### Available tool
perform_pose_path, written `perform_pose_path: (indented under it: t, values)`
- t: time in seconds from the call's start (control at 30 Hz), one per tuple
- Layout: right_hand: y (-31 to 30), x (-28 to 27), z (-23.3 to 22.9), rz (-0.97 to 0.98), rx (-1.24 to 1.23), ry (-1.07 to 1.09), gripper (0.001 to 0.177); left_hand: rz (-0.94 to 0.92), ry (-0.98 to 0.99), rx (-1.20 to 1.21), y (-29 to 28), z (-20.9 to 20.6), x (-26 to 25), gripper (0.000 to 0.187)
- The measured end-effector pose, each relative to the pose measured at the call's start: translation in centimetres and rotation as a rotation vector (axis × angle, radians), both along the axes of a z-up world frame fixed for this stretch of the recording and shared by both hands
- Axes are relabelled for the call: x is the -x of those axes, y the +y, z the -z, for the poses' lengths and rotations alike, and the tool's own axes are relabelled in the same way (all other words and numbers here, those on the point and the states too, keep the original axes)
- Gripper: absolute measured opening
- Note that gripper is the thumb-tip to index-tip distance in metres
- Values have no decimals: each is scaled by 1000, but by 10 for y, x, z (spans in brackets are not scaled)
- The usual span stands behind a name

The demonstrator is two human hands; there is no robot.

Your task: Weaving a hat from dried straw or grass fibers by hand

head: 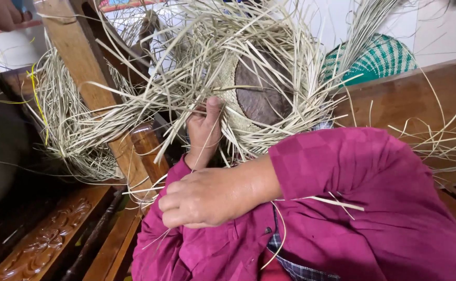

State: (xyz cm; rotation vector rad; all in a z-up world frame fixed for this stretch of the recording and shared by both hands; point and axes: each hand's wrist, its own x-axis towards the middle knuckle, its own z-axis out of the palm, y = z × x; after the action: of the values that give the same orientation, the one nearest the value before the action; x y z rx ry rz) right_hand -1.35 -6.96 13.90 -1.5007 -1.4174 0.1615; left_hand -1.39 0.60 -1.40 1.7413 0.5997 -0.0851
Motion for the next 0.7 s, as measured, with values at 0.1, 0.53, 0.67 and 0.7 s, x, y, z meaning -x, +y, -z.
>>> perform_pose_path:
  t: [0.1, 0.53, 0.67, 0.7]
  values:
    - [-9, -2, -5, -14, -3, -15, 10, 40, -26, 63, 5, -30, 0, 65]
    - [-3, 0, -8, 10, -27, 14, 9, 47, -175, 157, -17, -59, -10, 24]
    - [2, 3, 4, -71, -36, 88, 9, 43, -184, 169, -12, -53, -10, 30]
    - [3, 5, 7, -116, -36, 131, 9, 32, -199, 184, -8, -48, -8, 31]
